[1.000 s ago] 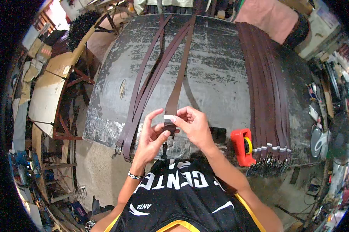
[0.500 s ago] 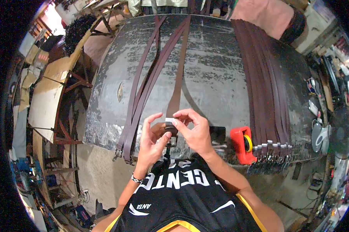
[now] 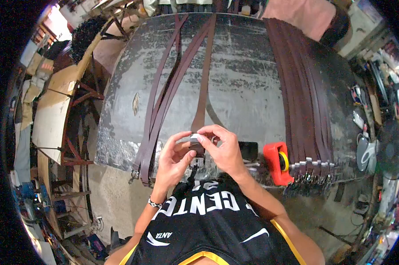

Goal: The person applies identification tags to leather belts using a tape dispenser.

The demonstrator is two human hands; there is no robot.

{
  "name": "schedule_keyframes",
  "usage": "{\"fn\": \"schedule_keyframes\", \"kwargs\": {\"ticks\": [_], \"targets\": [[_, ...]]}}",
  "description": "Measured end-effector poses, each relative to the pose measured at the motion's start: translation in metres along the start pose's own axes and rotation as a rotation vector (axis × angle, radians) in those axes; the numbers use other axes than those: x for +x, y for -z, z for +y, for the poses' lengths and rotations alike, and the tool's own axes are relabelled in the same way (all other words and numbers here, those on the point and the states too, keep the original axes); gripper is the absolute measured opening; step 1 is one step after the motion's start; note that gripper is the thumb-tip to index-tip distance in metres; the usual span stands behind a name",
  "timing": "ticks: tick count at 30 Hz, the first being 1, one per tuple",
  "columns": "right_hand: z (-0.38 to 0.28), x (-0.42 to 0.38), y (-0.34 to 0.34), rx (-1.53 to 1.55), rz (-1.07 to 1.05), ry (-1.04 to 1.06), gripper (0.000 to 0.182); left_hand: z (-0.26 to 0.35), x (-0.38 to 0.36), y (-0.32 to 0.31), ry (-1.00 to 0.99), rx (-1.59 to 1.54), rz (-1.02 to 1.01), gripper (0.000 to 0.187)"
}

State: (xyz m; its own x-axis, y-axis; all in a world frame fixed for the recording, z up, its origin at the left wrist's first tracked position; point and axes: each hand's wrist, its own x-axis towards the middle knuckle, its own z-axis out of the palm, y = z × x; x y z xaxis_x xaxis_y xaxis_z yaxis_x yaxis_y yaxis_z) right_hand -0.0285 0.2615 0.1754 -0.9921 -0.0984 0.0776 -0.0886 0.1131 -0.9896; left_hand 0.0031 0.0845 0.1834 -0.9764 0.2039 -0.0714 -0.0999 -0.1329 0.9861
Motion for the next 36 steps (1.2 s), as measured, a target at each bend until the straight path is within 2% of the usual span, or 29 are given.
{"fn": "schedule_keyframes", "kwargs": {"ticks": [3,12,15,17,19,20,25,30,33,36], "targets": [[0.004,-0.001,0.002,0.015,-0.012,-0.047,0.014,0.0,0.0,-0.001,0.062,-0.047,-0.023,0.046],[0.005,-0.007,0.008,0.025,-0.037,-0.067,0.014,-0.013,0.0,-0.003,0.068,-0.063,-0.018,0.05],[0.006,-0.01,0.011,0.11,-0.089,-0.17,0.016,-0.01,-0.004,-0.003,0.12,0.046,0.02,0.05],[0.009,-0.012,0.011,0.156,-0.108,-0.182,0.016,-0.011,-0.003,-0.007,0.059,0.0,0.006,0.049],[0.011,-0.014,0.013,0.192,-0.123,-0.109,0.015,-0.007,-0.004,-0.007,0.096,0.102,0.02,0.047],[0.014,-0.013,0.013,0.143,-0.112,-0.05,0.016,-0.012,-0.002,-0.006,0.045,0.088,0.02,0.048],[0.026,-0.008,0.006,0.165,-0.05,0.017,0.014,-0.009,0.01,0.007,0.067,0.12,-0.034,0.047],[0.052,-0.001,-0.007,0.229,-0.085,-0.085,0.016,-0.022,0.016,0.019,0.177,0.135,-0.043,0.046],[0.067,-0.01,-0.011,0.14,-0.092,-0.155,0.016,-0.039,0.007,0.02,0.297,0.03,0.009,0.047],[0.087,-0.015,-0.011,0.191,-0.119,-0.287,0.018,-0.068,0.004,0.027,0.384,-0.03,0.014,0.047]]}}
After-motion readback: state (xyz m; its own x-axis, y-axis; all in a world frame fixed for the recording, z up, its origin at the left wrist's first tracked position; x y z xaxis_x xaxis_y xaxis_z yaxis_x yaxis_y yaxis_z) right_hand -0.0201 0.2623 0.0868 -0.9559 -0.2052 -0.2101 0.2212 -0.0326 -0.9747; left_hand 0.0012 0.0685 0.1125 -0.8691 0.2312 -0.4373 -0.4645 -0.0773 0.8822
